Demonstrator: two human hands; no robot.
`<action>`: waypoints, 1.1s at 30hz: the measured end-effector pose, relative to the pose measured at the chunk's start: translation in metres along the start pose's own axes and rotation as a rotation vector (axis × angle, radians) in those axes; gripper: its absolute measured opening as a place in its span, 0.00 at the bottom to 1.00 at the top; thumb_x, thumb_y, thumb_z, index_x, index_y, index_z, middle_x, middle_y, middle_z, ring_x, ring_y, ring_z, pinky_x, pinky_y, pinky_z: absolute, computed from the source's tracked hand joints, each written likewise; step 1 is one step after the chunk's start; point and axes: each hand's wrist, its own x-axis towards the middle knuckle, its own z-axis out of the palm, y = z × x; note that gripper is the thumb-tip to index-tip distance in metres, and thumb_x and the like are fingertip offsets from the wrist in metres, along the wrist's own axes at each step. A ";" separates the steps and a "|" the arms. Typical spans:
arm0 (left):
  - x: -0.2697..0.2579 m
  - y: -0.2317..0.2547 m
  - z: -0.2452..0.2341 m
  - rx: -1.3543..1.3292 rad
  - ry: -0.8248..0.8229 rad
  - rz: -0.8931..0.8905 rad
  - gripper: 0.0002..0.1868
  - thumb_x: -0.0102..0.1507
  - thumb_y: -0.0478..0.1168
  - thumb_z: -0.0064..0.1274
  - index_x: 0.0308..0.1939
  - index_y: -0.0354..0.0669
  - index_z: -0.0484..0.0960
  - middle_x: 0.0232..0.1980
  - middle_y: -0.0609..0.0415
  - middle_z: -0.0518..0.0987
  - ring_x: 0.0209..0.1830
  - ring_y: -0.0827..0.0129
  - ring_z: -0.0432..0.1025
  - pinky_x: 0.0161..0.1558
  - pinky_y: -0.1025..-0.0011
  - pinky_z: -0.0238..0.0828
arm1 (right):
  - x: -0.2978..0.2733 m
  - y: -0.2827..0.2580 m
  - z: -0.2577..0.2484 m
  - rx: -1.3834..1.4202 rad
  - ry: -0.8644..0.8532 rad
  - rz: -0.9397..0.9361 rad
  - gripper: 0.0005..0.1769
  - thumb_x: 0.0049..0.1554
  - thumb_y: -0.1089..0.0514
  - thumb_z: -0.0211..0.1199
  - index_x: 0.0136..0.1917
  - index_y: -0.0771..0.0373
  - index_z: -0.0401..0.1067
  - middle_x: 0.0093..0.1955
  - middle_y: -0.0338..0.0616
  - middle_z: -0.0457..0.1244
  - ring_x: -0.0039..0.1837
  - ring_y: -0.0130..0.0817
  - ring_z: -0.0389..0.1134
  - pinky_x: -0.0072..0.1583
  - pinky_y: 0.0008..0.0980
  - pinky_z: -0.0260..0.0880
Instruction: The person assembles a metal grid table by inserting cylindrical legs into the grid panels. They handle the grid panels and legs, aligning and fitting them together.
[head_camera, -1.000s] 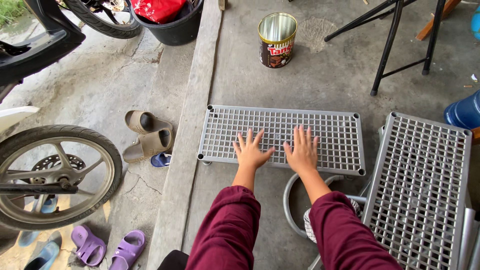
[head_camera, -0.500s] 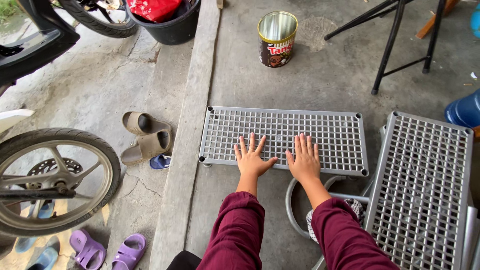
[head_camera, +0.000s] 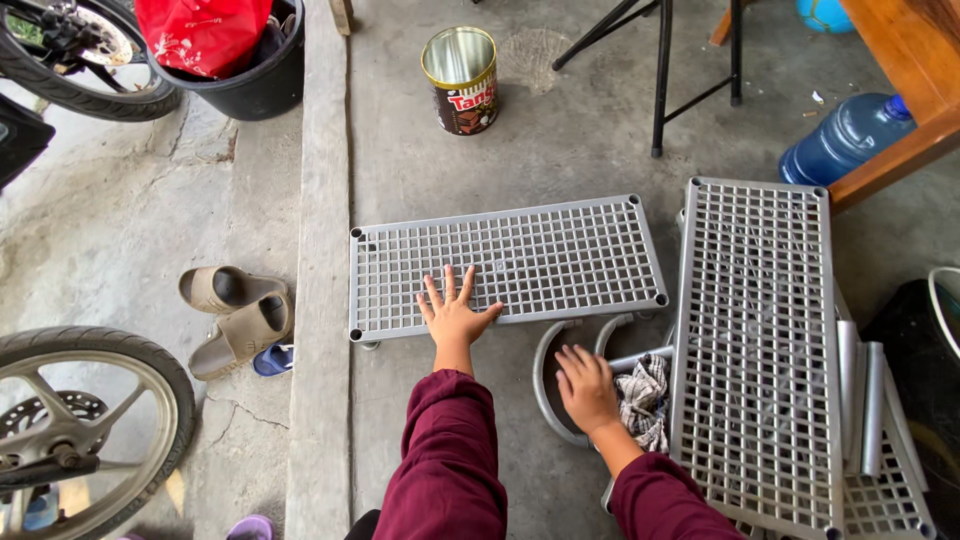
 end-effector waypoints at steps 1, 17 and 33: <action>0.000 0.000 0.001 0.003 -0.006 0.000 0.54 0.52 0.81 0.48 0.79 0.87 0.45 0.86 0.64 0.36 0.85 0.54 0.23 0.78 0.49 0.16 | 0.004 0.002 -0.004 0.037 0.023 0.122 0.23 0.61 0.50 0.55 0.69 0.48 0.68 0.73 0.44 0.61 0.75 0.40 0.59 0.77 0.43 0.52; 0.000 -0.005 -0.003 -0.001 0.017 0.037 0.54 0.52 0.82 0.46 0.79 0.85 0.45 0.86 0.62 0.38 0.85 0.51 0.25 0.78 0.48 0.18 | 0.050 0.130 -0.054 -0.286 -0.940 0.415 0.24 0.49 0.49 0.75 0.60 0.36 0.78 0.58 0.29 0.72 0.65 0.32 0.72 0.69 0.44 0.64; -0.001 -0.012 0.009 0.087 0.069 0.078 0.53 0.55 0.85 0.34 0.80 0.77 0.44 0.85 0.62 0.38 0.85 0.54 0.25 0.78 0.49 0.19 | 0.050 0.226 -0.171 0.394 -0.827 0.754 0.27 0.50 0.49 0.74 0.64 0.50 0.81 0.63 0.39 0.73 0.64 0.37 0.70 0.71 0.45 0.52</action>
